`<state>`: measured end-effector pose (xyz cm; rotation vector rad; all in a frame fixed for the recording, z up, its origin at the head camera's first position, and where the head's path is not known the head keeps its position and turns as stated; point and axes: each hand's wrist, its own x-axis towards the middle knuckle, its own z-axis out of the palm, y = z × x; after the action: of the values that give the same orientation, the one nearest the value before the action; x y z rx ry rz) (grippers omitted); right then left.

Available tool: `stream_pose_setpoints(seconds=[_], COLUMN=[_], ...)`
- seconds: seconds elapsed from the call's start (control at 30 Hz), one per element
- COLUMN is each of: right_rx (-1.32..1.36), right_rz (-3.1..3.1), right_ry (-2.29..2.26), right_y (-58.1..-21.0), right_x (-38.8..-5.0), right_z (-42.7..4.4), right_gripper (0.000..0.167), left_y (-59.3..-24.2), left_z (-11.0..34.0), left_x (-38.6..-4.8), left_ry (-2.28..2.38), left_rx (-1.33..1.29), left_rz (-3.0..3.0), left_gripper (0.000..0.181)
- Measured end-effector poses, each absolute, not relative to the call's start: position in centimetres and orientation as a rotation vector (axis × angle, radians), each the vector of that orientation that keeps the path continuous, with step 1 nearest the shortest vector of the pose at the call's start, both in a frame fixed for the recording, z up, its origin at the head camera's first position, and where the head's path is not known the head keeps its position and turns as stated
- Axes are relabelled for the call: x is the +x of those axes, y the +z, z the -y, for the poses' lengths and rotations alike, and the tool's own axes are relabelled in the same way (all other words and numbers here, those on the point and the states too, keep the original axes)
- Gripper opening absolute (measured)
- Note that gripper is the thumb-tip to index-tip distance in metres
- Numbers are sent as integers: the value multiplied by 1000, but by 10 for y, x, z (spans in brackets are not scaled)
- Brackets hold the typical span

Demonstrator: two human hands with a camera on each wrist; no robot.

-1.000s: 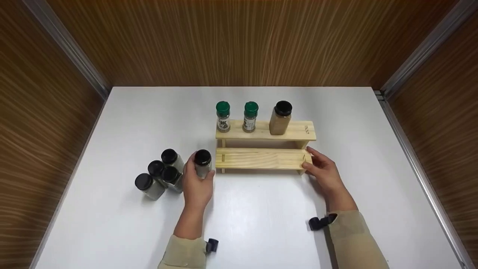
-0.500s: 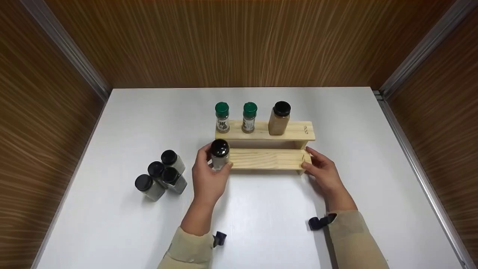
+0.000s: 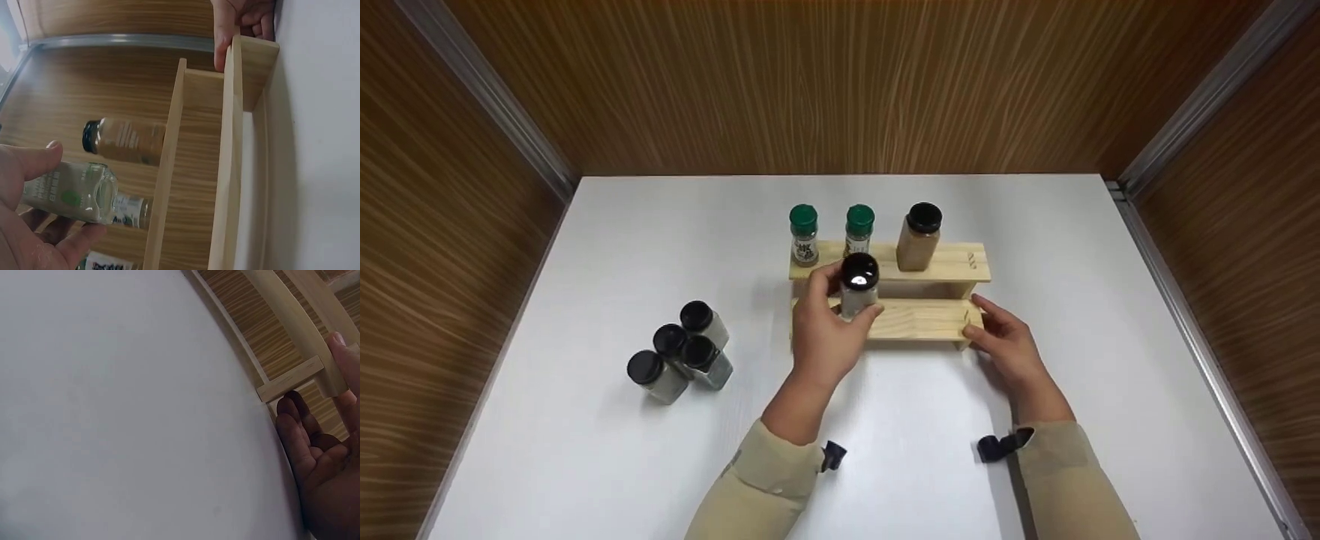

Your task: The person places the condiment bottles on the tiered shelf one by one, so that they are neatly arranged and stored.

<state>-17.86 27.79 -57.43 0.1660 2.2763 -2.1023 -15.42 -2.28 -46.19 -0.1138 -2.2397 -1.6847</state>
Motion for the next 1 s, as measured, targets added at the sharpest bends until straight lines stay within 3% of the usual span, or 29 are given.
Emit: stream_pose_setpoints(seconds=[1.0], right_rx=[133], right_rz=[-2292], right_ry=[-2130], right_y=[-576], right_x=[-180], right_z=[-280], right_gripper=[62], left_y=[-438], left_z=[-69], left_x=[-184], left_ry=[-1563], left_rx=[-416], left_rz=[2246], left_gripper=[63])
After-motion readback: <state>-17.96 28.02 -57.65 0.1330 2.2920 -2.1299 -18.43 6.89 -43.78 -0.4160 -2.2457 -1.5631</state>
